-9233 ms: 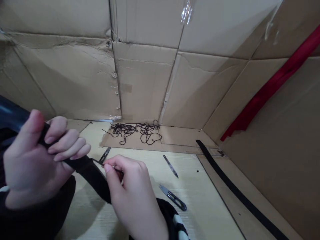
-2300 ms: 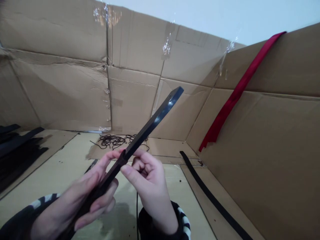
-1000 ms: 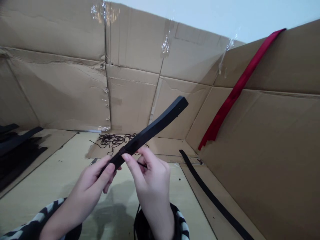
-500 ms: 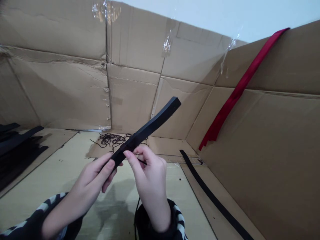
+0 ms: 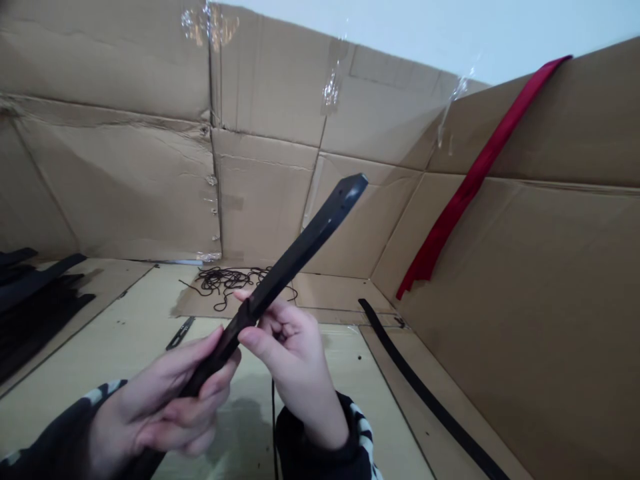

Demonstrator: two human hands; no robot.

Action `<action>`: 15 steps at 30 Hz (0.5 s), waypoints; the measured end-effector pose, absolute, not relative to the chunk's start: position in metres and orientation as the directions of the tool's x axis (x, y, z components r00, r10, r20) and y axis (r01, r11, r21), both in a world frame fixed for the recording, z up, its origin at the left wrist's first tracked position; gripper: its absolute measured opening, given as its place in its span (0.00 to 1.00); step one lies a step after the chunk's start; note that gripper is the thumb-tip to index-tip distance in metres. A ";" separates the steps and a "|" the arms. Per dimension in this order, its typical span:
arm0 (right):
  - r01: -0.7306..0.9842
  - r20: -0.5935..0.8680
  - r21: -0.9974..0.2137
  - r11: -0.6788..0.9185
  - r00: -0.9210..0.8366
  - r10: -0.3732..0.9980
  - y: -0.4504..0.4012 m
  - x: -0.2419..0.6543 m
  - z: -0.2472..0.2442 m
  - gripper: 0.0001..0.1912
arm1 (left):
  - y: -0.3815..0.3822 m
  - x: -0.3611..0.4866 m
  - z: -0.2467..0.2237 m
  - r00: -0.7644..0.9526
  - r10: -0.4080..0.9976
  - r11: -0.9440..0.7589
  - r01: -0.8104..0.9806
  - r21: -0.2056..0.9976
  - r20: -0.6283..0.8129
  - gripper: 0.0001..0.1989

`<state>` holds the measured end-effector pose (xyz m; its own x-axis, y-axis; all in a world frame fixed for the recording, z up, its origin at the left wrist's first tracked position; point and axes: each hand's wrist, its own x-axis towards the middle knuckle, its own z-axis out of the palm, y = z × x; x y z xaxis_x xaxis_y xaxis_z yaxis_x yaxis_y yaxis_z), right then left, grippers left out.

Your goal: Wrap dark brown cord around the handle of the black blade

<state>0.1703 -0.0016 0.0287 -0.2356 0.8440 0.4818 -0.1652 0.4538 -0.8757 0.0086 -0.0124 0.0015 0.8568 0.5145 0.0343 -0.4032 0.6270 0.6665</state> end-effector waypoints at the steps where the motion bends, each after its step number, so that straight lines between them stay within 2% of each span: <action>1: -0.183 0.477 -0.878 0.443 -0.247 0.843 -0.001 0.171 0.028 0.18 | -0.011 0.009 -0.002 0.893 0.441 0.673 -0.394 0.626 0.088 0.24; 3: -0.180 0.459 -0.887 0.426 -0.233 0.857 0.001 0.171 0.028 0.17 | -0.011 0.011 -0.005 0.919 0.359 0.718 -0.385 0.579 0.166 0.24; 4: -0.175 0.448 -0.892 0.417 -0.210 0.869 0.001 0.172 0.028 0.16 | -0.012 0.011 -0.004 0.913 0.370 0.706 -0.397 0.586 0.173 0.25; 5: -0.171 0.440 -0.895 0.413 -0.174 0.881 0.001 0.172 0.029 0.16 | -0.013 0.012 -0.003 0.896 0.416 0.660 -0.416 0.625 0.157 0.25; 7: -0.143 0.432 -0.897 0.419 -0.075 0.899 -0.001 0.172 0.032 0.14 | -0.018 0.014 0.004 0.817 0.570 0.460 -0.399 0.793 0.081 0.24; 9: -0.064 0.450 -0.890 0.452 0.040 0.892 -0.004 0.170 0.035 0.12 | -0.023 0.017 0.011 0.649 0.760 0.162 -0.214 0.963 0.017 0.20; 10: -0.003 0.471 -0.881 0.473 0.094 0.877 -0.005 0.170 0.037 0.12 | -0.025 0.019 0.013 0.546 0.838 0.031 -0.066 0.997 0.010 0.17; 11: 0.059 0.495 -0.869 0.492 0.139 0.858 -0.007 0.169 0.039 0.12 | -0.026 0.021 0.014 0.441 0.897 -0.079 0.081 0.994 0.035 0.16; 13: 0.156 0.548 -0.836 0.526 0.187 0.815 -0.009 0.167 0.041 0.13 | -0.026 0.024 0.012 0.284 0.951 -0.202 0.258 0.945 0.126 0.17; 15: 0.200 0.576 -0.816 0.543 0.182 0.797 -0.009 0.167 0.042 0.12 | -0.024 0.025 0.008 0.220 0.956 -0.252 0.282 0.926 0.194 0.18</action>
<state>0.1670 -0.0094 0.0420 0.1817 0.7973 0.5756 0.1997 0.5432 -0.8155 0.0252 -0.0239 0.0081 0.2199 0.9561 0.1938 0.2817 -0.2524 0.9257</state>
